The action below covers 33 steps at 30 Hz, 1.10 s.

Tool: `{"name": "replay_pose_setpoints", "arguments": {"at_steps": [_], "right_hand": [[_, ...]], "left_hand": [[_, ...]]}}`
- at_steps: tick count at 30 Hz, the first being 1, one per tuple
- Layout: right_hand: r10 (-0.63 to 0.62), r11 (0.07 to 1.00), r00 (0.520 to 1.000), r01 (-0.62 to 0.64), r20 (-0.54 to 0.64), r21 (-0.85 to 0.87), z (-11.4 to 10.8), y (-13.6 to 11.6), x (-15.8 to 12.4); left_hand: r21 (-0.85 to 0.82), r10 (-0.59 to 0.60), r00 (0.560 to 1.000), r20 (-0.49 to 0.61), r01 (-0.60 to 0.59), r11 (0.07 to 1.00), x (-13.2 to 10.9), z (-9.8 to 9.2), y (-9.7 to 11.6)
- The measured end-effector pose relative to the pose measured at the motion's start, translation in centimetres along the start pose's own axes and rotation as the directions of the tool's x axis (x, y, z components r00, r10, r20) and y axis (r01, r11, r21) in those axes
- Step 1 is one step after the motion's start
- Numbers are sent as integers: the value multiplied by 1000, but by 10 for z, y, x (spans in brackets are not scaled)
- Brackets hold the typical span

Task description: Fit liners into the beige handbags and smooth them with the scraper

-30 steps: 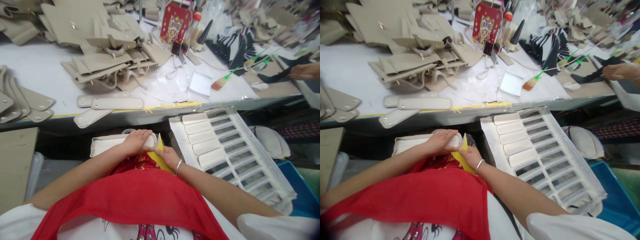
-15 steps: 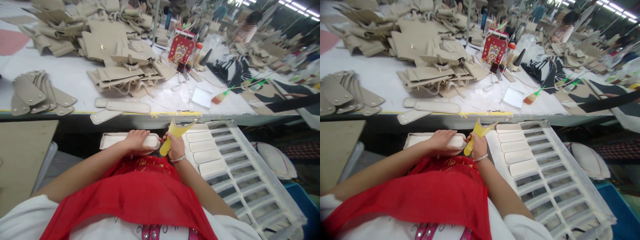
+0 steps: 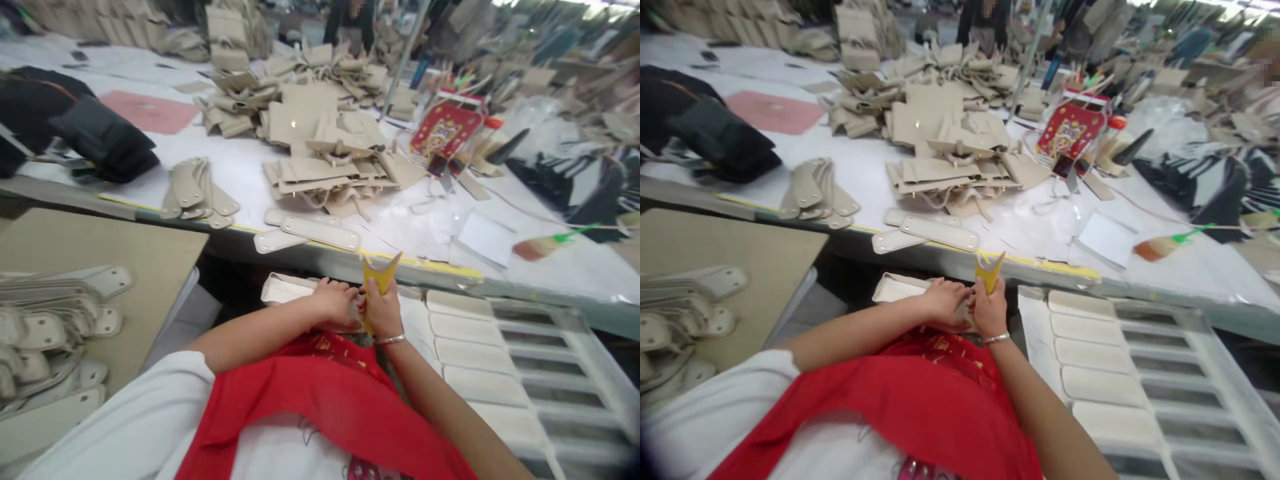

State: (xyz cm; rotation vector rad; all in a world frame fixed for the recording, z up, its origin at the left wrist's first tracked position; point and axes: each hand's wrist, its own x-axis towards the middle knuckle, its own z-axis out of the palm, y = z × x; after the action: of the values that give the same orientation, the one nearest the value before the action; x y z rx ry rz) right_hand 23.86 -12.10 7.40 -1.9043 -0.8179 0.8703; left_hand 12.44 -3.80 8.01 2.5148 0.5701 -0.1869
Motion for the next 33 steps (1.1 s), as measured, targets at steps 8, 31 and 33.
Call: {"name": "replay_pose_setpoints", "arguments": {"at_steps": [8,31,33], "right_hand": [[-55,960,798,208,599,-189,-6,-47,36],[-233,62,368,929,900,-364,174,-89,112],[-238,42,300,953,924,-299,176,-90,115]], "left_hand": [[-822,-519,707,-481,-158,547,-95,4,-131],[-877,-647,762,2,-309,-367,-74,46,-135],[-861,-656,755,14,-324,-391,-73,45,-134]]}}
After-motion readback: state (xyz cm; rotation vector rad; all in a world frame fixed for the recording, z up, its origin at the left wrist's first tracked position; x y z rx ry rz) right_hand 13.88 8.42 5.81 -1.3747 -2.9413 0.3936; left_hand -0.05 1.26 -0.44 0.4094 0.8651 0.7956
